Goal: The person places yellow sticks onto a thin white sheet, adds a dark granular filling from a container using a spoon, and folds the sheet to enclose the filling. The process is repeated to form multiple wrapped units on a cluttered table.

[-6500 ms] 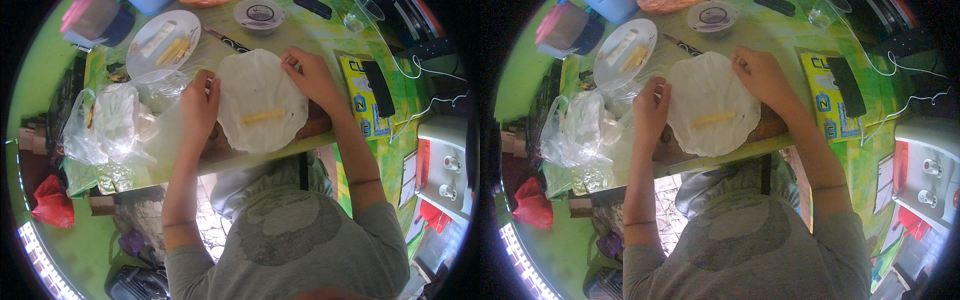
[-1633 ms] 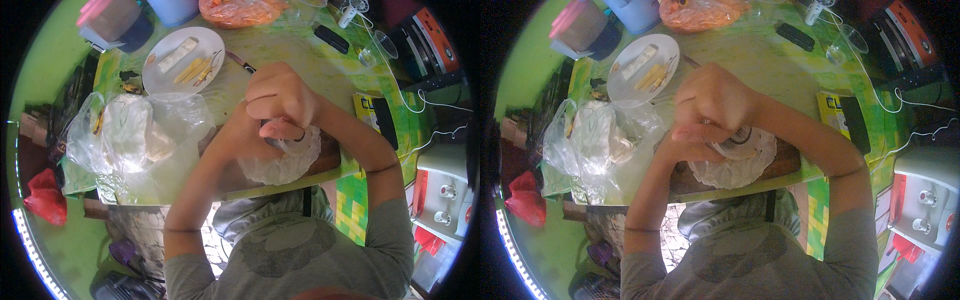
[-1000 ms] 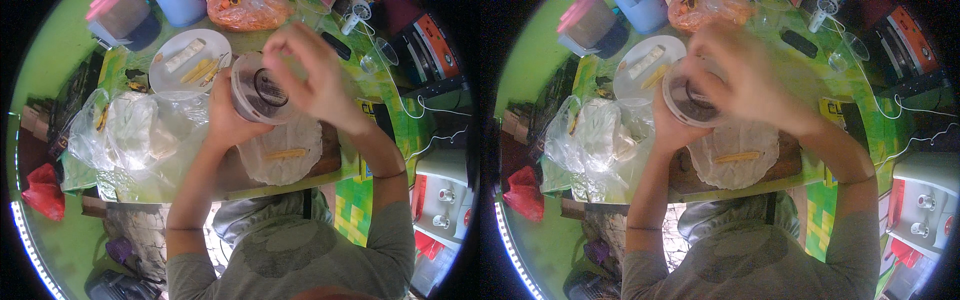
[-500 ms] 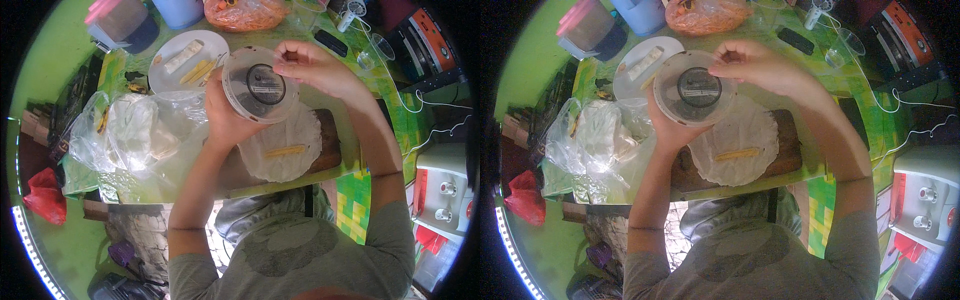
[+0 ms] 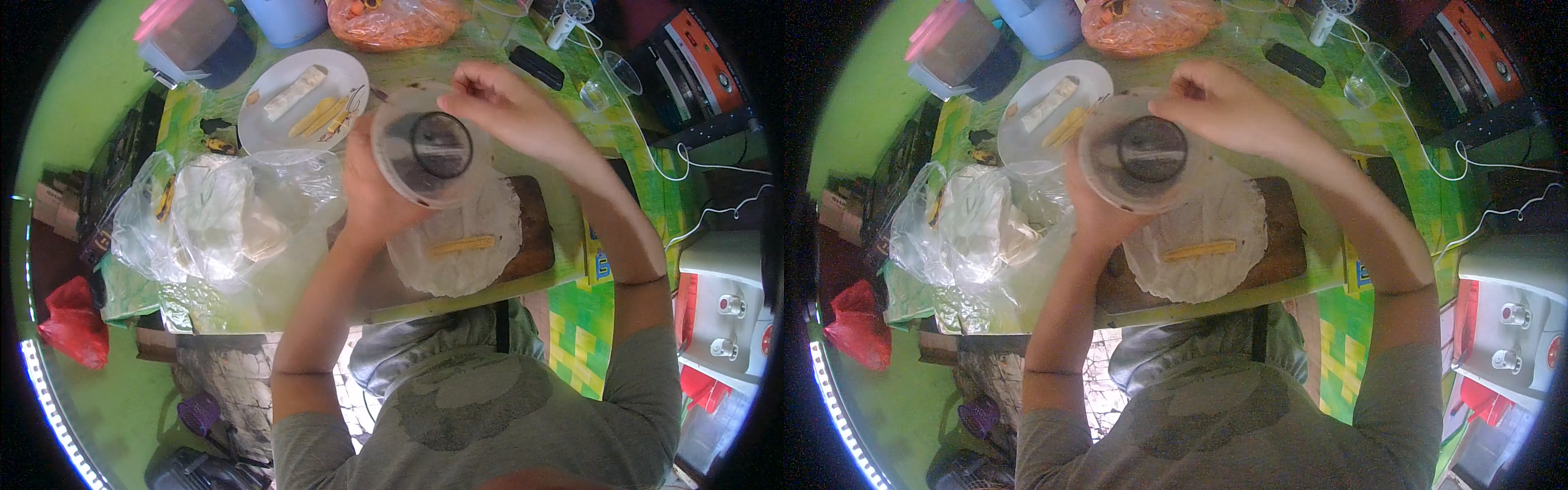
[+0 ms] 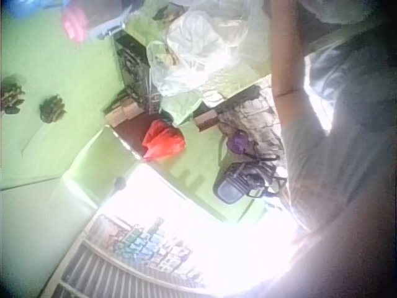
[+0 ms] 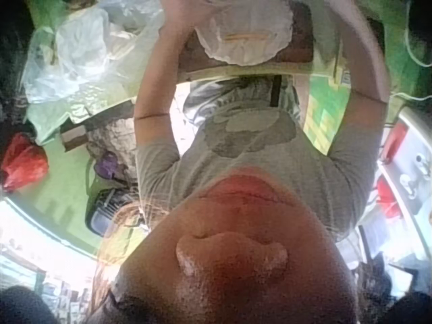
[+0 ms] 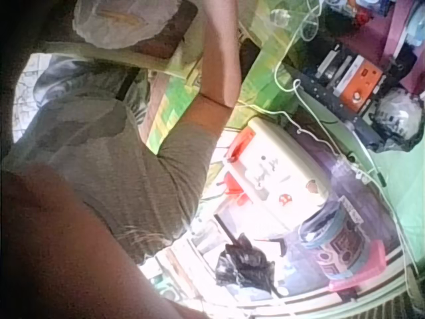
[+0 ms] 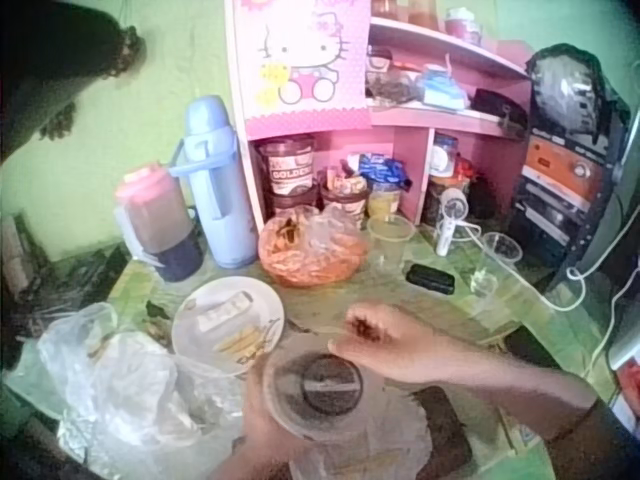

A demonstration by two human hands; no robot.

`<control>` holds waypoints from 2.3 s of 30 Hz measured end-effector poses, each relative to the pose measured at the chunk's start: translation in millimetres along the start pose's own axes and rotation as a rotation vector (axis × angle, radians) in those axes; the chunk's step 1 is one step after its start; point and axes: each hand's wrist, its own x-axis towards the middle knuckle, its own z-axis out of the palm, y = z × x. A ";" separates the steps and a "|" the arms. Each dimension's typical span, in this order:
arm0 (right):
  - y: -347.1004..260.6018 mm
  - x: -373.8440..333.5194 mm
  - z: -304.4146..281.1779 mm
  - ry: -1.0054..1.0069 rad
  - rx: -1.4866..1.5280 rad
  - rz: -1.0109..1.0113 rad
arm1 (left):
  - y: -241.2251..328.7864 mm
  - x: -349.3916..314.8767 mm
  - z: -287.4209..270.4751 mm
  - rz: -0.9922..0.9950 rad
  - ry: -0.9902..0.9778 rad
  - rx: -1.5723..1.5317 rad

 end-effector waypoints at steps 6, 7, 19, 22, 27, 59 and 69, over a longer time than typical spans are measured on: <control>-3.4 20.0 32.0 0.384 -0.140 0.008 | 1.7 -2.8 13.9 0.094 0.023 -0.065; -4.9 23.2 36.3 0.443 -0.217 -0.093 | 0.3 -2.4 13.6 0.088 0.038 -0.062; -17.5 41.1 51.7 0.698 -0.349 -0.530 | -8.1 -8.1 11.6 -0.071 0.055 0.035; -17.8 40.9 42.1 0.644 -0.278 -0.474 | 2.8 2.0 3.9 -0.013 0.112 0.014; -1.5 42.9 2.9 0.546 0.220 -0.479 | -13.4 8.3 7.1 -0.231 0.054 -0.190; -21.6 -49.2 14.4 0.174 -0.526 -0.271 | -13.9 2.6 9.2 -0.002 -0.009 -0.223; -30.7 -62.6 -5.1 0.236 -0.372 -0.250 | -21.8 2.2 13.9 0.016 0.016 -0.273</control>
